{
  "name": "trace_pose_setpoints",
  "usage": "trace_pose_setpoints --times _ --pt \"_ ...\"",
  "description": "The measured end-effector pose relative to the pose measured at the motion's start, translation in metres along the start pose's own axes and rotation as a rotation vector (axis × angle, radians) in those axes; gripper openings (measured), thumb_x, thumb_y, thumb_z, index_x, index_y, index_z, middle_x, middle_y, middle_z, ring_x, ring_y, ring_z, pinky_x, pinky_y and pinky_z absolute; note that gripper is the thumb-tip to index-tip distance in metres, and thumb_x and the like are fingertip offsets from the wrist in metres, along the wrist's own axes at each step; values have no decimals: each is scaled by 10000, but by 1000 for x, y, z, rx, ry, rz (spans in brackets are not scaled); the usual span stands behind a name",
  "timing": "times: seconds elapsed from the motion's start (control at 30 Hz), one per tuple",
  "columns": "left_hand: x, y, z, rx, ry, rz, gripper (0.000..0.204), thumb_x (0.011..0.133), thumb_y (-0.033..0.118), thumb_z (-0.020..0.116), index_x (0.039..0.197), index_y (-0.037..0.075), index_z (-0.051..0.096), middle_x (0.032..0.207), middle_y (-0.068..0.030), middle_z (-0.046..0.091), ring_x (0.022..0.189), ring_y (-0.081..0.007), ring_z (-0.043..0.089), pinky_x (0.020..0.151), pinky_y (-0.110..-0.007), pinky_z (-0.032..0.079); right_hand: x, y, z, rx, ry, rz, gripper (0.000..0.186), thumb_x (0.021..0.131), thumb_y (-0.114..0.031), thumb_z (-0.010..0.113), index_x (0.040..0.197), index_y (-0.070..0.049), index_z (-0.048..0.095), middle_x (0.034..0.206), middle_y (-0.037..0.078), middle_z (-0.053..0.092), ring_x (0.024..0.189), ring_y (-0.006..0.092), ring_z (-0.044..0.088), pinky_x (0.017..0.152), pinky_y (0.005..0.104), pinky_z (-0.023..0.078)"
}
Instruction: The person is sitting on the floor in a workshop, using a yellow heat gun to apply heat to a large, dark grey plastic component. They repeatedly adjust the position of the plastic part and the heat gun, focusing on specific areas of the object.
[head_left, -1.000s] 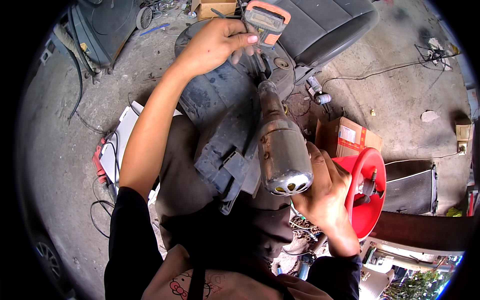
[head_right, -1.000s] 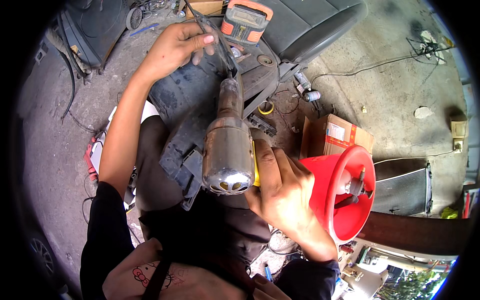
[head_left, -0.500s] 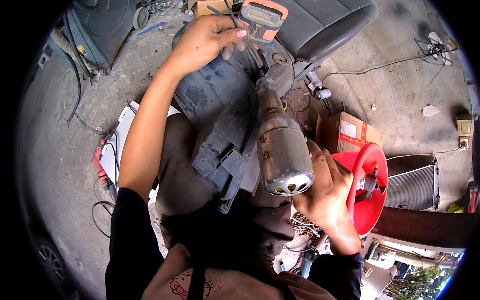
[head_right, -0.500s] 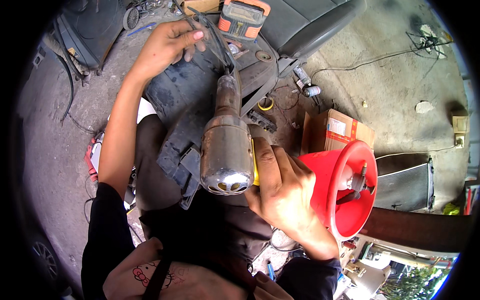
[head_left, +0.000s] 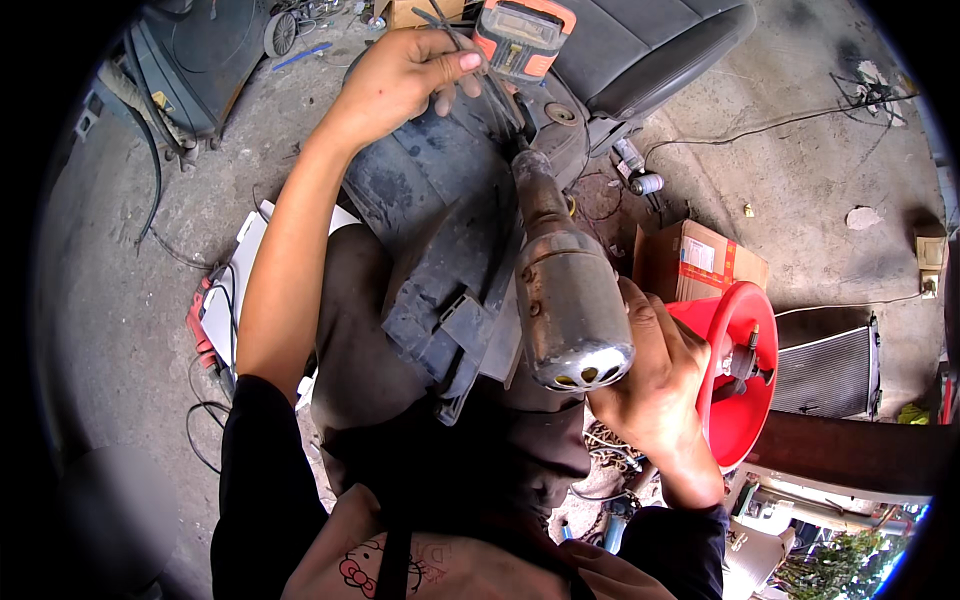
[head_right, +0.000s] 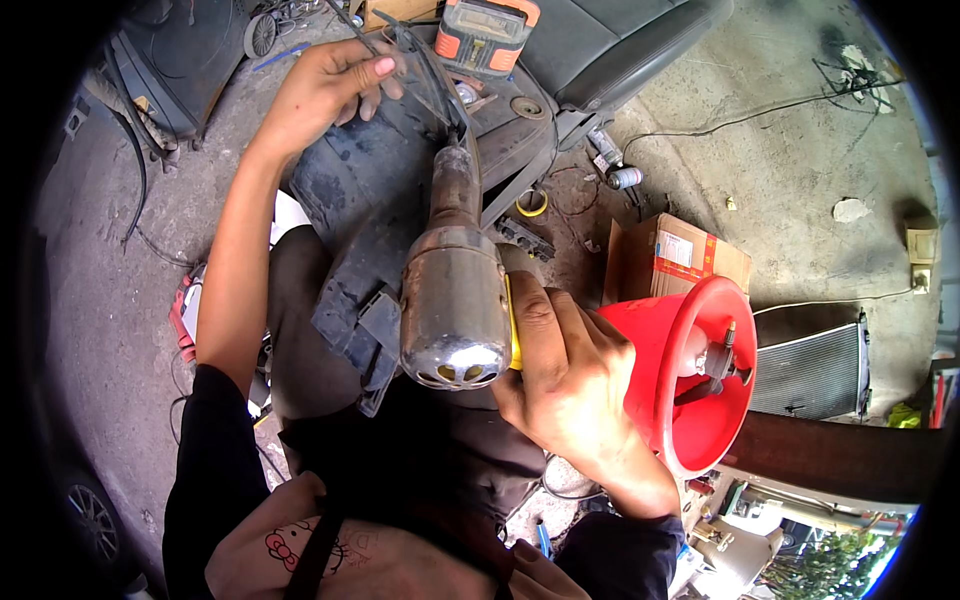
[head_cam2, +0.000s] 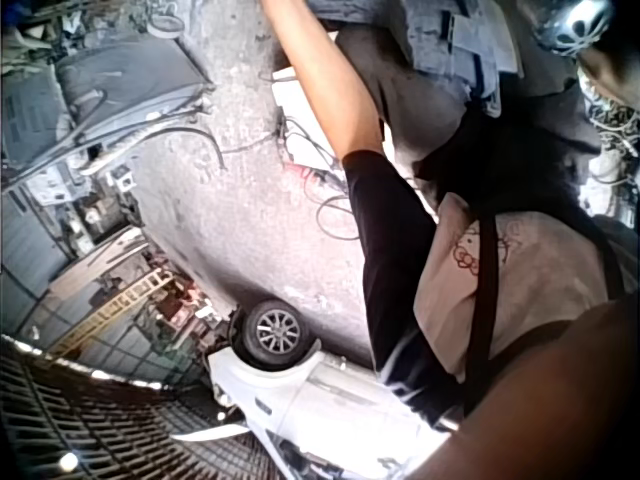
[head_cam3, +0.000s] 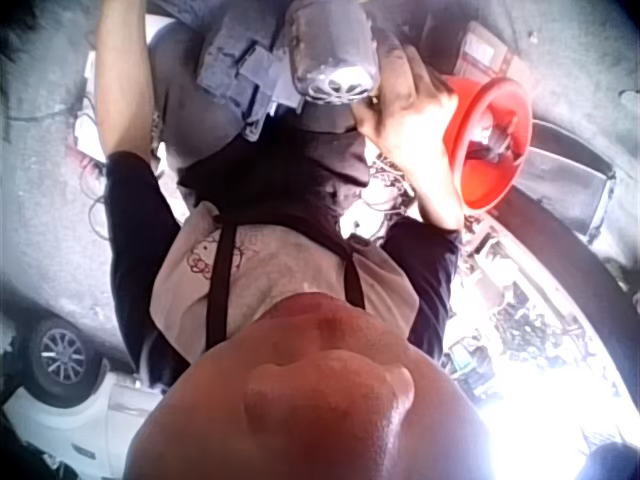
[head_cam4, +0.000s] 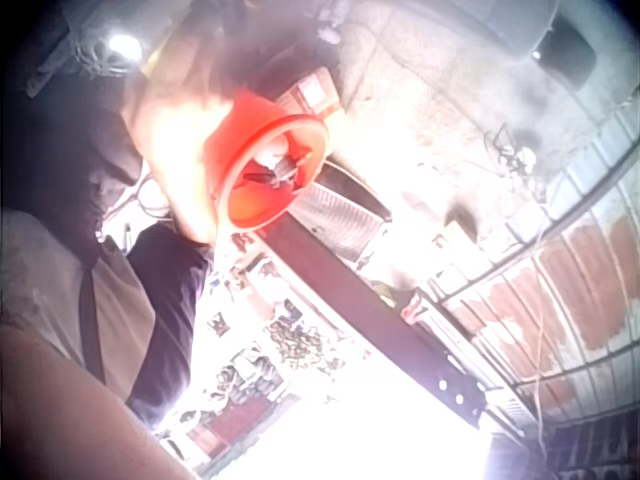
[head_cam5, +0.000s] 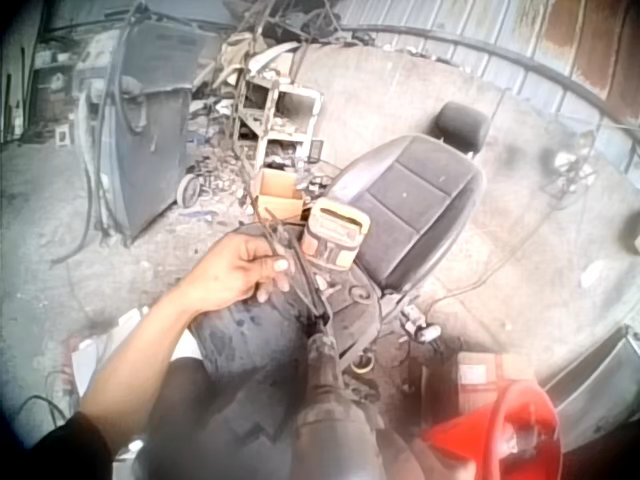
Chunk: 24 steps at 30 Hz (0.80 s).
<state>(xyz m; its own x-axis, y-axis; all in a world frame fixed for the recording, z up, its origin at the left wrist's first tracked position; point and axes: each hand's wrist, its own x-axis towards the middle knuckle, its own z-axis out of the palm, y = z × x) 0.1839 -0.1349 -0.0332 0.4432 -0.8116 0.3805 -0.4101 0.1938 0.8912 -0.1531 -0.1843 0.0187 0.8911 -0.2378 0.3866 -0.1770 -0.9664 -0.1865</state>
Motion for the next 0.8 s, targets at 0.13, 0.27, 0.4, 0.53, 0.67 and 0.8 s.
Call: trace_pose_setpoints --times 0.13,0.27,0.4,0.53,0.67,0.8 --pt "1 -4 -1 -11 10 -8 328 1001 321 642 1048 6 719 837 -50 737 601 -58 571 498 -211 395 -2 2 0 -3 -1 -15 707 616 -83 765 1278 69 570 825 145 601 615 301 630 555 388 520" --pt "2 -3 2 -12 13 -4 339 999 324 649 1064 -2 713 838 -66 740 601 -48 573 477 -195 382 -2 2 -1 -8 1 -46 688 630 -83 760 1272 77 571 815 143 601 609 296 628 550 383 519" --pt "2 -3 2 -7 24 8 327 1000 320 648 1056 6 716 831 -64 740 597 -47 574 478 -194 385 4 2 0 26 -15 -58 669 637 -72 747 1264 84 573 815 144 602 611 299 631 559 385 526" --pt "3 -2 5 -14 28 20 318 999 317 650 1053 12 720 830 -63 742 594 -46 575 479 -193 388 8 5 2 11 10 -62 656 638 -63 737 1257 85 581 823 147 607 615 305 633 566 387 530" --pt "2 -2 2 -13 13 6 317 998 312 649 1067 10 720 834 -63 742 594 -46 576 480 -192 390 6 6 4 11 3 -37 647 634 -61 735 1247 81 585 830 150 610 622 307 636 568 385 530" --pt "1 -4 -1 -23 17 -25 332 1000 313 646 1077 -2 714 842 -67 738 598 -46 570 476 -190 385 2 7 4 15 4 -20 651 628 -64 736 1246 73 585 833 151 609 630 309 639 573 387 531"
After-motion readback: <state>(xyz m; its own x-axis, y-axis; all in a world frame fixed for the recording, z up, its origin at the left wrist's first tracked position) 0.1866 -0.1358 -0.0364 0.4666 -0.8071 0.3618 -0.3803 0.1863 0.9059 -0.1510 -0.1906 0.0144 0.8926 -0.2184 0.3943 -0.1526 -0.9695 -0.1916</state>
